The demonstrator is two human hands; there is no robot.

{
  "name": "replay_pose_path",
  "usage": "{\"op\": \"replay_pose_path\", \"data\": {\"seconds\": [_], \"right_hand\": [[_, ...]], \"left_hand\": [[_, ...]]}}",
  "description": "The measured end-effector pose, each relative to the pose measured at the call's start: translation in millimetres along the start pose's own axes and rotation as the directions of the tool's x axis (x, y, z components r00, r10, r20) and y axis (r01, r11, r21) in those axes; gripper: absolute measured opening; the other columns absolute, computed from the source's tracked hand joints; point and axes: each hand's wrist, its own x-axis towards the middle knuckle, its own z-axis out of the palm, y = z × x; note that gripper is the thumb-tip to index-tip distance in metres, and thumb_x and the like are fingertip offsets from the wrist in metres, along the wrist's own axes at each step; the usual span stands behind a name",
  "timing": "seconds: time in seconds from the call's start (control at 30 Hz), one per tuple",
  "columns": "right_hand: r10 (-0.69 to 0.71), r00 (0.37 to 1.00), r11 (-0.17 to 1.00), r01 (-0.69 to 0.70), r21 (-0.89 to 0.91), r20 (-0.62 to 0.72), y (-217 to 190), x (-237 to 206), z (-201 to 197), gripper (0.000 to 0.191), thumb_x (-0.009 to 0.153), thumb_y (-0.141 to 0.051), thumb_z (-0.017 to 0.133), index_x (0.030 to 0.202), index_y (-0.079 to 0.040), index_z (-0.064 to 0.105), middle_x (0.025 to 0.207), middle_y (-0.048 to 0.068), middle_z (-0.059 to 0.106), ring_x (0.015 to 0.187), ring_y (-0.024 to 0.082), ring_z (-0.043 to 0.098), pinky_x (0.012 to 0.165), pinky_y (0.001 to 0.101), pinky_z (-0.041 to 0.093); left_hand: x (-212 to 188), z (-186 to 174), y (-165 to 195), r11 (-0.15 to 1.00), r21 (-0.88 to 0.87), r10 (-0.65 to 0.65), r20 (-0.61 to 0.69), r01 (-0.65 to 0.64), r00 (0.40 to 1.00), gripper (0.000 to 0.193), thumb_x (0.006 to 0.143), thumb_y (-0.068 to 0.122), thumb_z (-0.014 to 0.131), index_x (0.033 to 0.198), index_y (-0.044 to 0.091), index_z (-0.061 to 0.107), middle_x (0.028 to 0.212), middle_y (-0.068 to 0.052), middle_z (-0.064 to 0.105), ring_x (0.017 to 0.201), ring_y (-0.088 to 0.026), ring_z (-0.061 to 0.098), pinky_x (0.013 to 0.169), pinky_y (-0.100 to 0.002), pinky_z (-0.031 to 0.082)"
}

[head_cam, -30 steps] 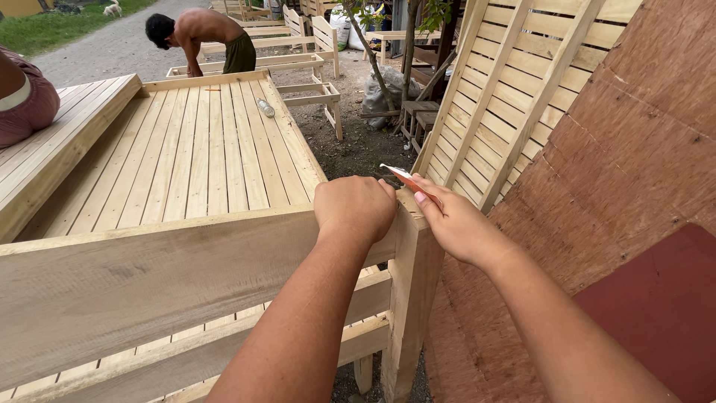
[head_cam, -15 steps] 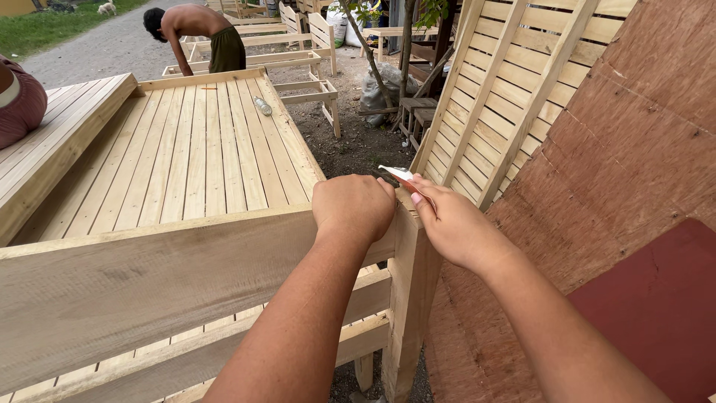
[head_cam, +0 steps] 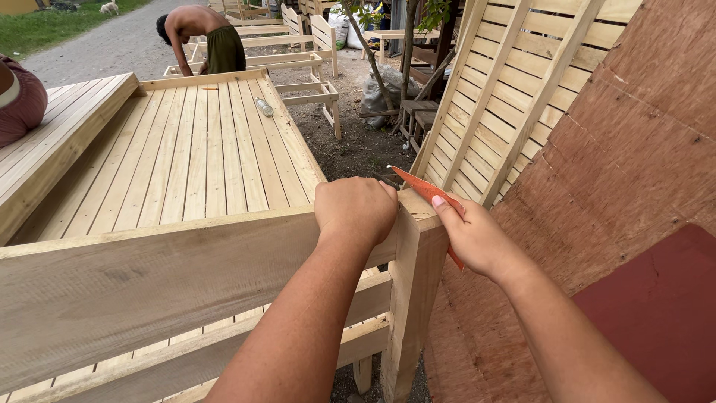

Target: The person sands a wooden furniture frame outdoors, rubbing sandpaper along the rails, corner posts and legs of the frame. They reposition around the furniture and work on different surfaces one after another, holding the frame steady with one hand while sanding with the other.

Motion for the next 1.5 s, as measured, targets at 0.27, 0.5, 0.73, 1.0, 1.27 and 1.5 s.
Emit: {"op": "replay_pose_path", "data": {"seconds": [0.27, 0.5, 0.73, 1.0, 1.27, 1.5], "right_hand": [[0.09, 0.996, 0.981, -0.09, -0.17, -0.007, -13, 31, 10, 0.049, 0.108, -0.039, 0.042, 0.128, -0.004, 0.069, 0.106, 0.014, 0.077, 0.098, 0.023, 0.069, 0.093, 0.0359, 0.053], [0.028, 0.999, 0.979, -0.034, -0.203, -0.033, -10, -8, 2, 0.048, 0.104, -0.037, 0.04, 0.141, -0.014, 0.059, 0.12, 0.011, 0.074, 0.114, 0.02, 0.068, 0.102, 0.0343, 0.048], [-0.111, 0.994, 0.924, 0.108, -0.367, 0.014, -30, 13, 12, 0.048, 0.104, -0.032, 0.04, 0.147, -0.015, 0.052, 0.152, 0.009, 0.051, 0.139, 0.026, 0.049, 0.115, 0.0362, 0.036], [-0.183, 0.983, 0.841, 0.156, -0.518, -0.002, -21, -12, 12, 0.047, 0.104, -0.031, 0.039, 0.145, -0.012, 0.052, 0.155, 0.008, 0.046, 0.143, 0.025, 0.042, 0.117, 0.0376, 0.03], [-0.203, 0.978, 0.824, 0.197, -0.532, 0.047, -31, -4, 15, 0.046, 0.105, -0.029, 0.039, 0.144, -0.009, 0.053, 0.154, 0.011, 0.047, 0.144, 0.025, 0.043, 0.119, 0.0372, 0.032], [-0.166, 0.986, 0.759, 0.133, -0.637, 0.009, -26, -12, 21, 0.048, 0.105, -0.028, 0.036, 0.147, -0.011, 0.052, 0.156, 0.009, 0.047, 0.145, 0.024, 0.038, 0.119, 0.0385, 0.027]], "left_hand": [[1, 1, 1, 0.998, -0.041, -0.044, 0.036, 0.045, 0.998, 0.048, 0.108, 0.024, 0.033, 0.095, 0.017, 0.079, 0.094, -0.005, 0.078, 0.085, -0.026, 0.075, 0.072, -0.043, 0.053], [-1, -1, 1, 1.0, -0.015, -0.023, 0.007, 0.023, 1.0, 0.042, 0.105, 0.022, 0.037, 0.097, 0.016, 0.078, 0.094, -0.004, 0.078, 0.086, -0.026, 0.075, 0.071, -0.043, 0.052], [-3, -4, 0, 0.999, 0.027, 0.038, -0.008, -0.038, 0.999, 0.028, 0.096, 0.016, 0.047, 0.102, 0.018, 0.073, 0.094, 0.0, 0.077, 0.086, -0.023, 0.075, 0.064, -0.042, 0.055], [-2, -5, 0, 0.998, 0.049, 0.027, 0.012, -0.027, 1.0, 0.03, 0.102, 0.016, 0.045, 0.102, 0.017, 0.075, 0.097, -0.001, 0.078, 0.087, -0.024, 0.075, 0.067, -0.041, 0.054], [-4, -3, 1, 0.999, 0.033, 0.014, 0.047, -0.015, 0.999, 0.031, 0.103, 0.017, 0.046, 0.104, 0.019, 0.076, 0.1, 0.0, 0.078, 0.091, -0.023, 0.075, 0.069, -0.041, 0.053], [-2, -2, -1, 1.0, 0.016, 0.006, 0.02, -0.006, 1.0, 0.033, 0.105, 0.019, 0.044, 0.102, 0.019, 0.076, 0.098, -0.001, 0.078, 0.088, -0.025, 0.075, 0.07, -0.041, 0.053]]}}
